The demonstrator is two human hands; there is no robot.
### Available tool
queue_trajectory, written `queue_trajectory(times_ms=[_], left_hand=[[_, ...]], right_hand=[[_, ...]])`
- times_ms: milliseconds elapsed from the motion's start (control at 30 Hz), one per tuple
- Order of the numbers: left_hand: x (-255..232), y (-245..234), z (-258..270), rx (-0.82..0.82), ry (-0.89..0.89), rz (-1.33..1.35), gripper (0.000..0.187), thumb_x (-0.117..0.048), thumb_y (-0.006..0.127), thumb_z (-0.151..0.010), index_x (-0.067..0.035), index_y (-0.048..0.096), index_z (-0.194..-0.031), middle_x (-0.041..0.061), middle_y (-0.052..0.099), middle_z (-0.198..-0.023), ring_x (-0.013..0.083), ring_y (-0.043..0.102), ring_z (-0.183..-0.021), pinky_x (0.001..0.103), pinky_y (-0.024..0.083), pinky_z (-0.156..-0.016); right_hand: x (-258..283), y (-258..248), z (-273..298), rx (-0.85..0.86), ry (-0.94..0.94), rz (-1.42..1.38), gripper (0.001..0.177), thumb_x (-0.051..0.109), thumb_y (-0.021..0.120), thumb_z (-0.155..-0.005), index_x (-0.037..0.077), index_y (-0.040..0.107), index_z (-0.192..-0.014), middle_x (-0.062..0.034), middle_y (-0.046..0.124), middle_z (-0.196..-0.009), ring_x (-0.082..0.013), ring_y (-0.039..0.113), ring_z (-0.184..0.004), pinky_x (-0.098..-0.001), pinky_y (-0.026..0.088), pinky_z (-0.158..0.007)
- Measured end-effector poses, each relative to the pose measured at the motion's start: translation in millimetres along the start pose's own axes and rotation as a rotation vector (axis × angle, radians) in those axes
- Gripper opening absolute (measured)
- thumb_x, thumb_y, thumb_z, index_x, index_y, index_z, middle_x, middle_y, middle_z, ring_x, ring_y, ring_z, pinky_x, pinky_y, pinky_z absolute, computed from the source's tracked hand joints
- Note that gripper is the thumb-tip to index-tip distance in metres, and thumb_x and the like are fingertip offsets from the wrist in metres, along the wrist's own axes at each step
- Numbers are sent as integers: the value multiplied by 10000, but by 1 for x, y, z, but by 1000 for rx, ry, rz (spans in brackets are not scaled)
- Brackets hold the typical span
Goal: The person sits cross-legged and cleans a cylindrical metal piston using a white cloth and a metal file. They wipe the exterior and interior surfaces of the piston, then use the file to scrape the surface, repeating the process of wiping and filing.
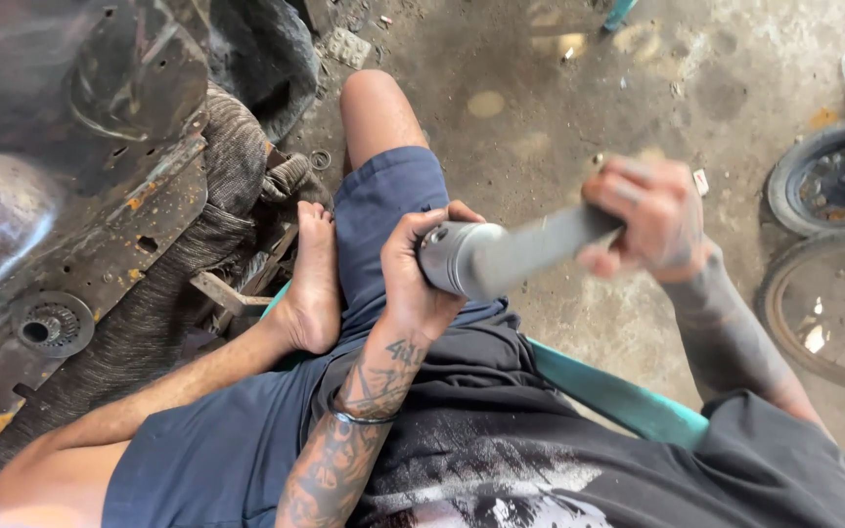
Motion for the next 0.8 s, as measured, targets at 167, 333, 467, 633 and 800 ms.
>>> queue_trajectory(times_ms=[167,333,467,633,800], left_hand=[[-11,8,2,-6,23,-21,349,-315,554,-872,18,652,-903,182,664,-787,227,633,-749,346,511,-781],[-6,4,0,-43,50,-28,356,-316,563,-876,16,690,-897,165,696,-790,215,659,-749,338,525,-794],[-4,9,0,-65,37,35,330,-309,572,-872,-4,697,-887,124,692,-798,205,642,-758,325,507,-810],[-3,7,-1,-36,7,-13,374,-350,555,-887,5,670,-892,161,683,-801,221,643,-752,346,512,-808],[5,5,-3,-8,-8,43,364,-332,556,-890,20,649,-898,177,672,-818,227,635,-762,357,513,-809]], right_hand=[[4,8,-11,-8,-13,-13,676,718,541,-906,59,678,-848,-74,501,-676,-274,567,-502,-386,520,-509],[21,-1,-20,-10,-9,-39,594,644,620,-900,54,647,-835,-68,475,-680,-254,534,-489,-347,503,-506],[-18,-2,-3,-58,91,-32,638,691,601,-893,56,671,-880,-65,485,-692,-285,543,-509,-364,504,-517],[4,0,-10,-24,61,-36,612,691,601,-866,84,673,-831,-56,489,-657,-275,551,-489,-354,506,-503],[-6,-4,-2,-10,93,-40,605,674,596,-896,74,665,-869,-61,496,-694,-283,560,-519,-364,514,-531]])
Point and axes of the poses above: each hand's wrist, its own z-axis away from the middle knuckle, its own y-axis out of the palm, x = y × z, the point moved 10 cm from there along -z, towards the middle knuckle
